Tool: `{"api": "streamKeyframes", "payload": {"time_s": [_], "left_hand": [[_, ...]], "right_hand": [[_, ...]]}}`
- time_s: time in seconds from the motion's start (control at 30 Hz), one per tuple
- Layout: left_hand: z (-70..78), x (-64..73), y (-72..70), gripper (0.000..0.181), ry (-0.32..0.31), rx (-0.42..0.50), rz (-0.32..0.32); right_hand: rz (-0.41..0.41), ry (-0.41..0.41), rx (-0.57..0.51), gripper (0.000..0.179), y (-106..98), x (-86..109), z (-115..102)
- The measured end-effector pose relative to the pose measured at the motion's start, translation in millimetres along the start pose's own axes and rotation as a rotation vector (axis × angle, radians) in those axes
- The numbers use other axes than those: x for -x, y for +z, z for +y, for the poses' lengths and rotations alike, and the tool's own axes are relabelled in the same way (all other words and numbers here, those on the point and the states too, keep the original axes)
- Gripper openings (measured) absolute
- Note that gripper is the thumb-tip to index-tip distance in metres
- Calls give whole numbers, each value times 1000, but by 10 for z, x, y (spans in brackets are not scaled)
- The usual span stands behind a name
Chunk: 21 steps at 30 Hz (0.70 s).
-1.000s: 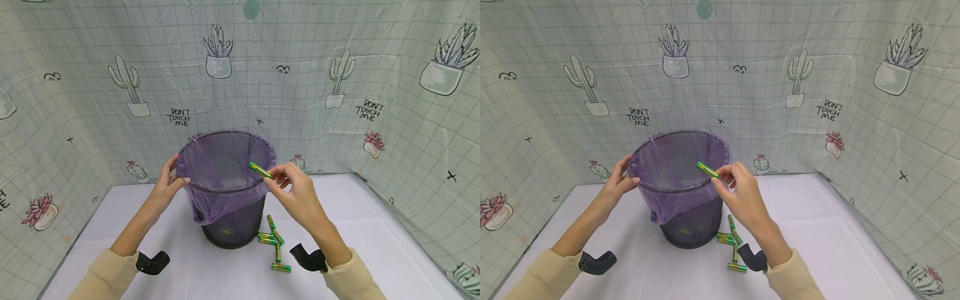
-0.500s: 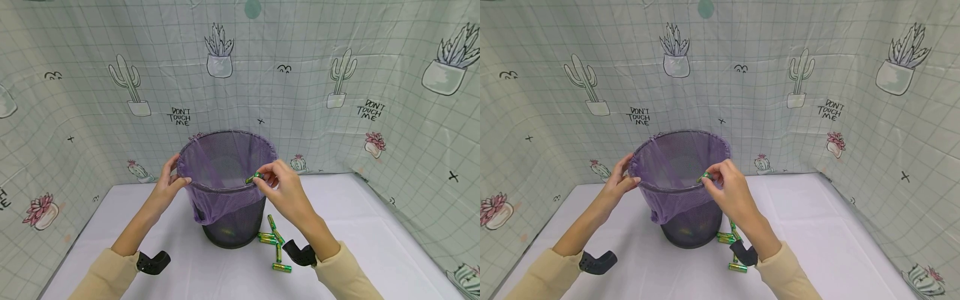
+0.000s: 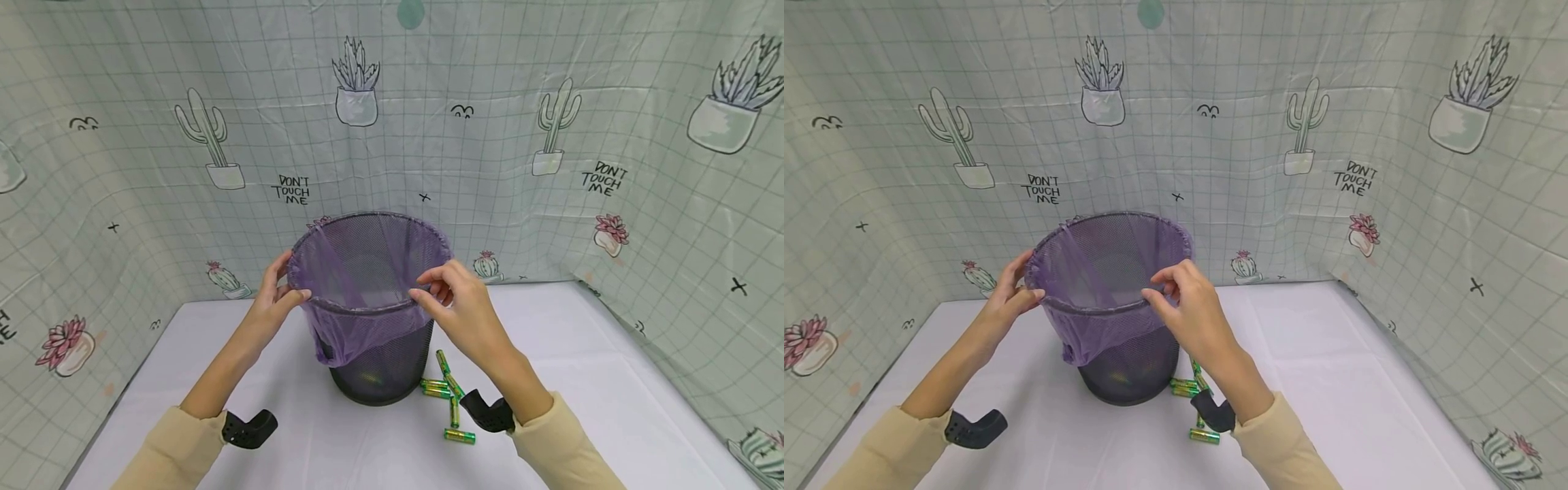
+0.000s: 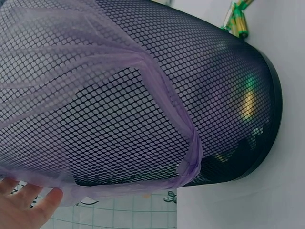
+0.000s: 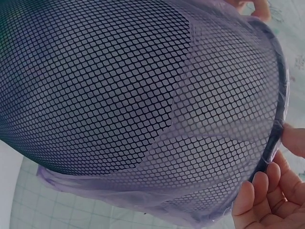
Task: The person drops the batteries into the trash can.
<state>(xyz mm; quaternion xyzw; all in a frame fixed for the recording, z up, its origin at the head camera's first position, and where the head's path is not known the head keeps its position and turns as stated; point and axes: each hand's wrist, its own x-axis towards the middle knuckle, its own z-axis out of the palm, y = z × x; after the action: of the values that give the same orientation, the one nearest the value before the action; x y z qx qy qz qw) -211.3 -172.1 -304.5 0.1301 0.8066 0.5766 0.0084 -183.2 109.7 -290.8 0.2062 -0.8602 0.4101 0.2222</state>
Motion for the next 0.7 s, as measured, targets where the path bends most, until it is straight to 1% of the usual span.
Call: {"api": "streamKeyframes", "payload": {"time_s": [0.4,0.57,0.7], "left_hand": [[-6,-3,2,77,3,7,2],[-2,-3,5,77,4,5,5],[-2,-2,7,77,9,6,6]], "right_hand": [[16,-4,-12,14,6,29,23],[18,20,-44,13,-15,86,47],[25,43,-60,14,-25,161,128]]}}
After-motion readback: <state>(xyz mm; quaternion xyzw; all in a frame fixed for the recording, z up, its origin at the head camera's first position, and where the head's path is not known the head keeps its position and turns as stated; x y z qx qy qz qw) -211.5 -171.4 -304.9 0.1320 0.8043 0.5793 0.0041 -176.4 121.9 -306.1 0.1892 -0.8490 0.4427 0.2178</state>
